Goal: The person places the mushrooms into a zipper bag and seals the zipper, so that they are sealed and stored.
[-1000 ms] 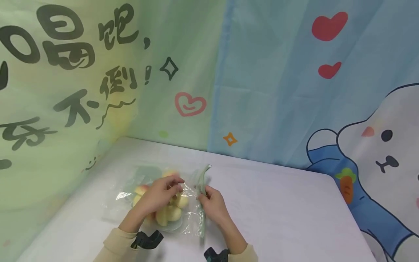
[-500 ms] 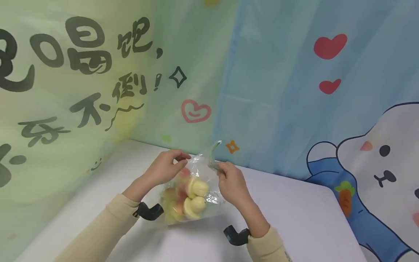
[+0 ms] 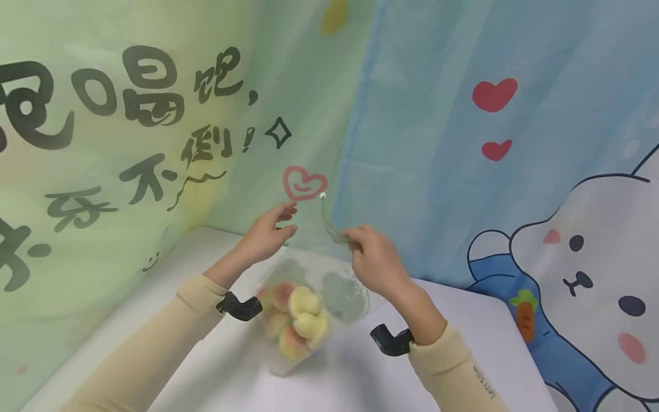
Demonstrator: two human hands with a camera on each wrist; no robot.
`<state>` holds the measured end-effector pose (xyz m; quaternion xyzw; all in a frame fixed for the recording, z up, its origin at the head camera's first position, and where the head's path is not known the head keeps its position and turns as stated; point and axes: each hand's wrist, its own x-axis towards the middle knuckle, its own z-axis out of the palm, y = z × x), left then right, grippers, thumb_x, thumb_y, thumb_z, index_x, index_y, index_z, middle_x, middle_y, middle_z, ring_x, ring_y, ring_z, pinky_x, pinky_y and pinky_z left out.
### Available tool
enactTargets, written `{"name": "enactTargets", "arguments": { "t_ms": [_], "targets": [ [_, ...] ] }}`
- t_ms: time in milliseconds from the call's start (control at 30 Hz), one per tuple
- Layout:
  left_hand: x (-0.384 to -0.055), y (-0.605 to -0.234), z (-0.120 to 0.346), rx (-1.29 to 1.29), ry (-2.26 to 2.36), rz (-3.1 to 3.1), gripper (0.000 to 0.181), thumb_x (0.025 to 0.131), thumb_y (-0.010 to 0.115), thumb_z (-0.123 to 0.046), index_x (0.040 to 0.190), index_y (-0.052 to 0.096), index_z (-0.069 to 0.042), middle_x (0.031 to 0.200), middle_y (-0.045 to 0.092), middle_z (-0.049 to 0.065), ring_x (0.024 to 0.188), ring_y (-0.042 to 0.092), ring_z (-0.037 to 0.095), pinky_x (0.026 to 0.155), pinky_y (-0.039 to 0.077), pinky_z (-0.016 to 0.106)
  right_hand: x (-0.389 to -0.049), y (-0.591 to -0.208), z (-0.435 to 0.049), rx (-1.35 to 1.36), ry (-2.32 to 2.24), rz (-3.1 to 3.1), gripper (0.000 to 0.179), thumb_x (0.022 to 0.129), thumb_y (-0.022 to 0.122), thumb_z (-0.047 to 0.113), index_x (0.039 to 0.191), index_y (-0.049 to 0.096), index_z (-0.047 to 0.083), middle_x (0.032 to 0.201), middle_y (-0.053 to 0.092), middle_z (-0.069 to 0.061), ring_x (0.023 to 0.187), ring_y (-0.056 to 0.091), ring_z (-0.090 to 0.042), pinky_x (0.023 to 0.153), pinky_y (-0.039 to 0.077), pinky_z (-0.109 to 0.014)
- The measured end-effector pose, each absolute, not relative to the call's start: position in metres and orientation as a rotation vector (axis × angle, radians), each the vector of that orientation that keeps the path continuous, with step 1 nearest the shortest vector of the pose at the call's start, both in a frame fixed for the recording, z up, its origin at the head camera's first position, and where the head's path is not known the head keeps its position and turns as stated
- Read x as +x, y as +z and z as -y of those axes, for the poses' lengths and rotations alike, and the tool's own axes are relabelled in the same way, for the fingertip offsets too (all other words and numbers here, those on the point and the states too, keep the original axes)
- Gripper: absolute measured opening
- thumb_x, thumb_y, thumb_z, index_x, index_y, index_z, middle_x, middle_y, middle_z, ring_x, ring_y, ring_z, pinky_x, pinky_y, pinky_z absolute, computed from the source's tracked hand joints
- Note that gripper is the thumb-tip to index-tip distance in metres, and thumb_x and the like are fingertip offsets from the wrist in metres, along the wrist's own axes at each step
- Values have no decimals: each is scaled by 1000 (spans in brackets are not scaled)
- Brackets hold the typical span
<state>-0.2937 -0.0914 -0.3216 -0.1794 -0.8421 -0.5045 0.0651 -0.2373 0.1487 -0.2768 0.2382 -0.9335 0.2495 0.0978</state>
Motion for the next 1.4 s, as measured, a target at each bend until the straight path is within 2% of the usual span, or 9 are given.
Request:
{"name": "enactTargets", "arguments": {
  "t_ms": [133,233,333,433,533,733,867,1067,1400],
  "targets": [
    [-294,-319,94,-522,-1574,2531,54,101,51,-21,150,34,-9,148,43,13,137,40,30,106,40,46,-238,-268,-151,748,694,2760,34,99,44,0,127,63,2,100,61,-11,79,55,-21,68,44,-36],
    [-291,-319,95,-504,-1589,2495,47,101,50,-22,146,42,-9,141,51,13,132,46,30,104,41,47,-238,-263,-153,760,662,2780,34,99,45,0,123,67,6,99,61,-9,78,54,-21,67,42,-36],
    [-285,-321,96,-491,-1570,2444,31,100,53,-21,128,58,-8,119,63,12,116,57,27,97,46,45,-237,-262,-156,754,627,2810,34,99,45,-1,120,69,8,101,62,-8,87,57,-24,70,45,-38],
    [-277,-322,96,-501,-1557,2389,16,98,57,-19,108,64,-8,99,66,6,96,62,22,85,50,39,-235,-261,-161,730,597,2821,33,97,45,-4,116,70,7,107,64,-10,99,60,-30,77,50,-43],
    [-268,-321,94,-524,-1561,2339,13,97,60,-18,104,65,-9,93,67,4,86,63,18,76,51,35,-234,-261,-166,706,568,2821,32,96,46,-6,114,70,5,110,64,-12,104,61,-33,80,50,-47],
    [-254,-315,90,-573,-1553,2272,10,96,61,-15,101,66,-9,90,71,2,81,67,14,72,52,33,-231,-262,-159,727,507,2807,39,91,51,1,126,64,11,119,64,-10,106,60,-29,77,47,-43],
    [-247,-312,89,-623,-1486,2255,9,97,59,-13,97,67,-9,87,72,0,79,68,13,71,53,33,-228,-265,-139,833,492,2706,41,89,64,14,130,61,11,124,64,-7,110,61,-27,87,50,-47],
    [-240,-307,87,-662,-1343,2245,13,95,58,-15,92,70,-11,82,72,-1,74,65,10,69,54,29,-233,-271,-109,906,647,2539,39,89,72,32,121,68,12,115,69,-3,107,64,-20,88,52,-40],
    [-233,-302,92,-775,-1126,2179,15,94,58,-15,86,70,-13,66,58,-8,53,48,7,51,42,26,-234,-261,-94,1003,786,2360,10,89,72,14,97,70,8,94,71,-2,88,68,-14,79,55,-31]
  ]
}}
